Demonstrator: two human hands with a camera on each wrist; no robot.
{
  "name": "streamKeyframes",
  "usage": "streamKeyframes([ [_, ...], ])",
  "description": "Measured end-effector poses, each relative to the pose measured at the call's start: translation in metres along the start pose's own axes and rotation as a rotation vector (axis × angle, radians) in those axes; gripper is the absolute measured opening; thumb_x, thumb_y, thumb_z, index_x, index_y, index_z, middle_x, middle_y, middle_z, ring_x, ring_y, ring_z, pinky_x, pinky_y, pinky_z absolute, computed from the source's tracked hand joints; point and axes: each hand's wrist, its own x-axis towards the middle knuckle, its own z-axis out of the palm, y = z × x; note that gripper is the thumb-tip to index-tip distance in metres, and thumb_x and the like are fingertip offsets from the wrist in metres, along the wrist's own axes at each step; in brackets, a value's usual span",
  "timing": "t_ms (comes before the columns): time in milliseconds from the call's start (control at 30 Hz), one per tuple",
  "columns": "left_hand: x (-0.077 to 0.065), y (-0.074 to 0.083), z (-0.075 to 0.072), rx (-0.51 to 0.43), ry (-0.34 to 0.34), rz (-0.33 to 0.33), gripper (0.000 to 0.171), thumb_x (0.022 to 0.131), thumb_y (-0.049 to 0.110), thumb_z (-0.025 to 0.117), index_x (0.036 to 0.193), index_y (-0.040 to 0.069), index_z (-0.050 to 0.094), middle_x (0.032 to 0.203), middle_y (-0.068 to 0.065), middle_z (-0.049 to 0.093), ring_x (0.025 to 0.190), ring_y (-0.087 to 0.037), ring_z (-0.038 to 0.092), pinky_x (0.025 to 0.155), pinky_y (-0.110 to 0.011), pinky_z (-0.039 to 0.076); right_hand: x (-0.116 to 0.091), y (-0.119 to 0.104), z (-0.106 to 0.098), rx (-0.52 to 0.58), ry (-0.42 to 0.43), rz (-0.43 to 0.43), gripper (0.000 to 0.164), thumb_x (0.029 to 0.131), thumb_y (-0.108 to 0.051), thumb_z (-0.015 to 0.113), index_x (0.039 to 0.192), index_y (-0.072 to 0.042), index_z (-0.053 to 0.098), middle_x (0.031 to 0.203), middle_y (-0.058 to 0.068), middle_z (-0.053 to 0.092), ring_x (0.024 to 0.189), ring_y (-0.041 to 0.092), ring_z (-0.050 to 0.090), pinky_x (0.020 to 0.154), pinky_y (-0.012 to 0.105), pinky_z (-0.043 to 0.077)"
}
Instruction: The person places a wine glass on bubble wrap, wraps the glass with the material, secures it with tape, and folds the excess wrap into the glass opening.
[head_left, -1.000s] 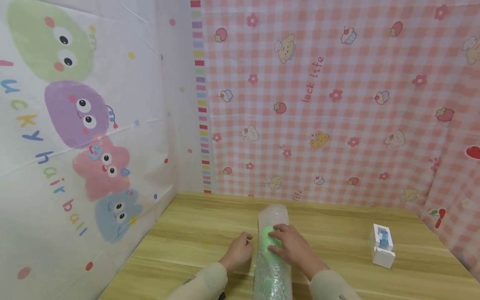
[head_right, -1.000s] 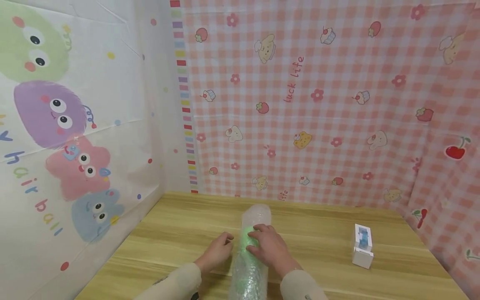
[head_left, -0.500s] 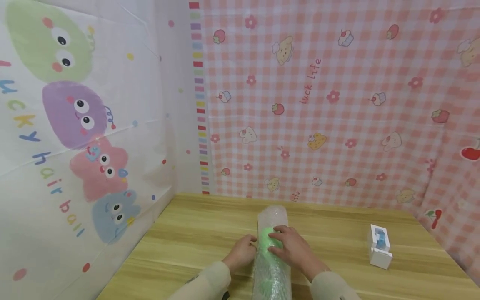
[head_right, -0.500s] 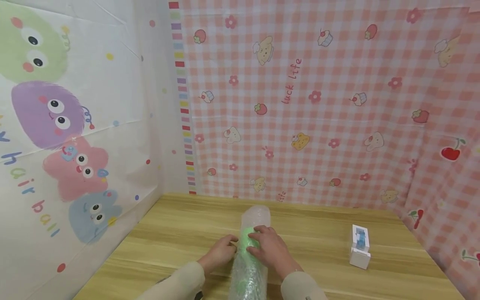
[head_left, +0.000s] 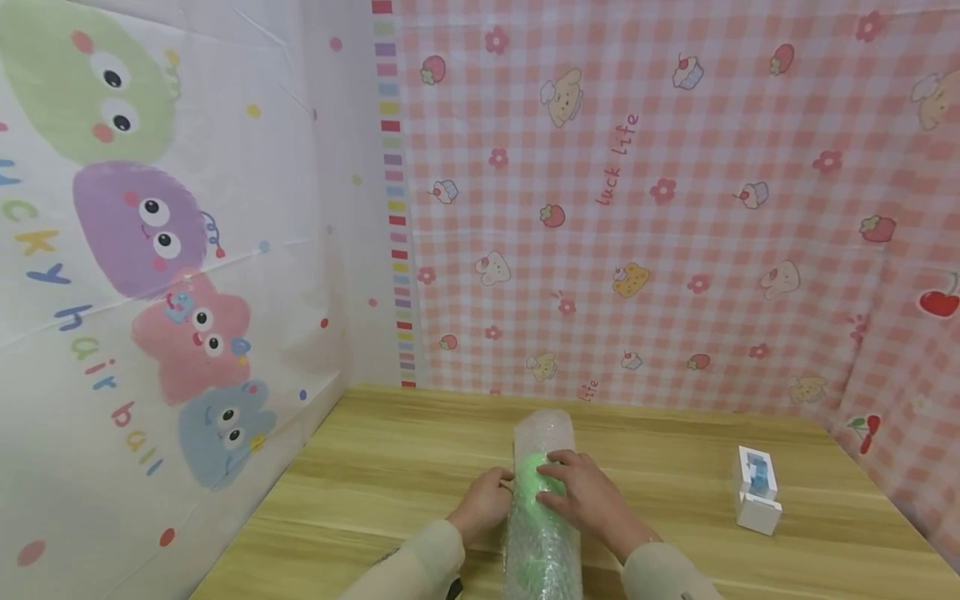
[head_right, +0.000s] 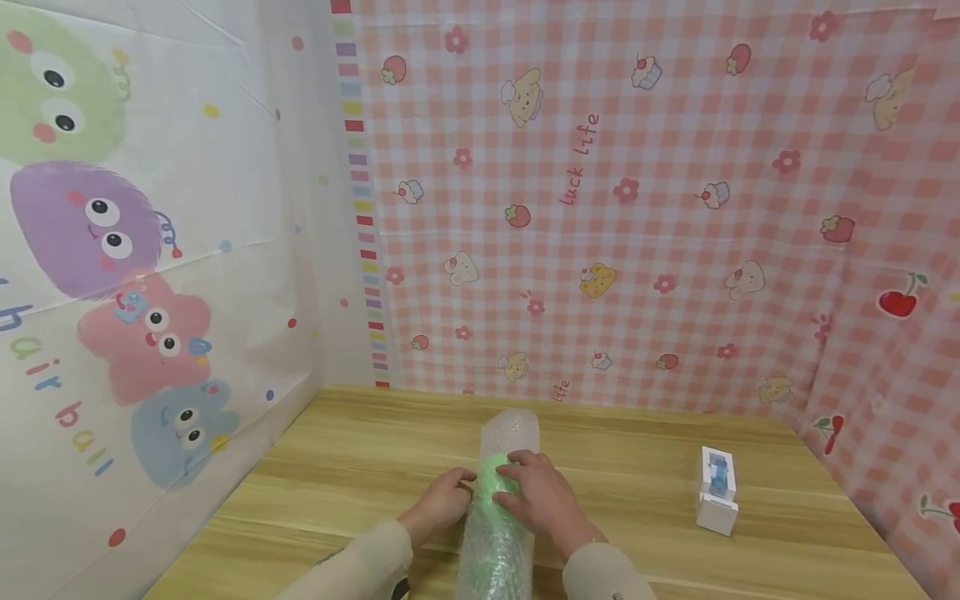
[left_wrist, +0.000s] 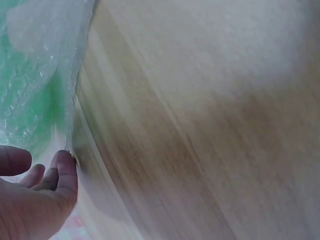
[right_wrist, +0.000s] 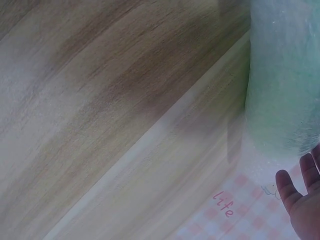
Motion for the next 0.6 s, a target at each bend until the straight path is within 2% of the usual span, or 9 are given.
streamKeyframes([
  [133, 0.0003, 0.0008, -0.0003, 0.011, -0.001, 0.006, 0.03, 0.089, -0.002, 0.05, 0.117, -0.008, 0.06, 0.102, -0.017, 0.064, 0.091, -0.03, 0.06, 0.079, -0.048, 0.052, -0.0006, 0.0007, -0.0002, 0.004, 0.002, 0.005, 0.038, 0.088, -0.027, 0.076, 0.12, -0.006, 0.07, 0.132, 0.017, 0.057, 0.121, 0.04, 0.051, 0.096, 0.058, 0.045],
  [267, -0.0004, -0.0024, -0.0033, 0.139, -0.002, 0.055, 0.022, 0.089, -0.001, 0.056, 0.108, -0.009, 0.064, 0.1, -0.019, 0.065, 0.093, -0.036, 0.061, 0.083, -0.052, 0.052, -0.0004, 0.0013, -0.0004, 0.003, -0.003, 0.009, 0.038, 0.089, -0.028, 0.075, 0.121, -0.007, 0.07, 0.133, 0.017, 0.056, 0.122, 0.04, 0.05, 0.098, 0.058, 0.045],
  [400, -0.0009, -0.0038, -0.0073, 0.252, -0.024, 0.056, 0.016, 0.087, 0.0, 0.062, 0.098, -0.008, 0.07, 0.099, -0.02, 0.068, 0.097, -0.04, 0.063, 0.085, -0.054, 0.052, 0.0, 0.0022, -0.0006, 0.007, -0.012, 0.01, 0.039, 0.09, -0.028, 0.074, 0.122, -0.007, 0.069, 0.135, 0.017, 0.055, 0.124, 0.04, 0.049, 0.099, 0.058, 0.044],
  [533, -0.0001, -0.004, -0.0079, 0.283, -0.053, 0.056, 0.015, 0.085, 0.001, 0.064, 0.094, -0.005, 0.074, 0.096, -0.017, 0.07, 0.095, -0.038, 0.064, 0.084, -0.052, 0.053, -0.0002, 0.0031, -0.0009, 0.016, -0.02, 0.015, 0.039, 0.09, -0.028, 0.073, 0.122, -0.007, 0.069, 0.135, 0.017, 0.055, 0.124, 0.039, 0.049, 0.1, 0.058, 0.043],
  [600, 0.001, -0.0049, -0.0069, 0.283, -0.058, 0.072, 0.017, 0.084, -0.001, 0.063, 0.096, -0.005, 0.074, 0.097, -0.016, 0.07, 0.095, -0.036, 0.064, 0.084, -0.051, 0.053, -0.0002, 0.0034, -0.001, 0.019, -0.024, 0.019, 0.039, 0.091, -0.028, 0.073, 0.123, -0.007, 0.069, 0.135, 0.017, 0.055, 0.124, 0.039, 0.049, 0.1, 0.058, 0.043],
])
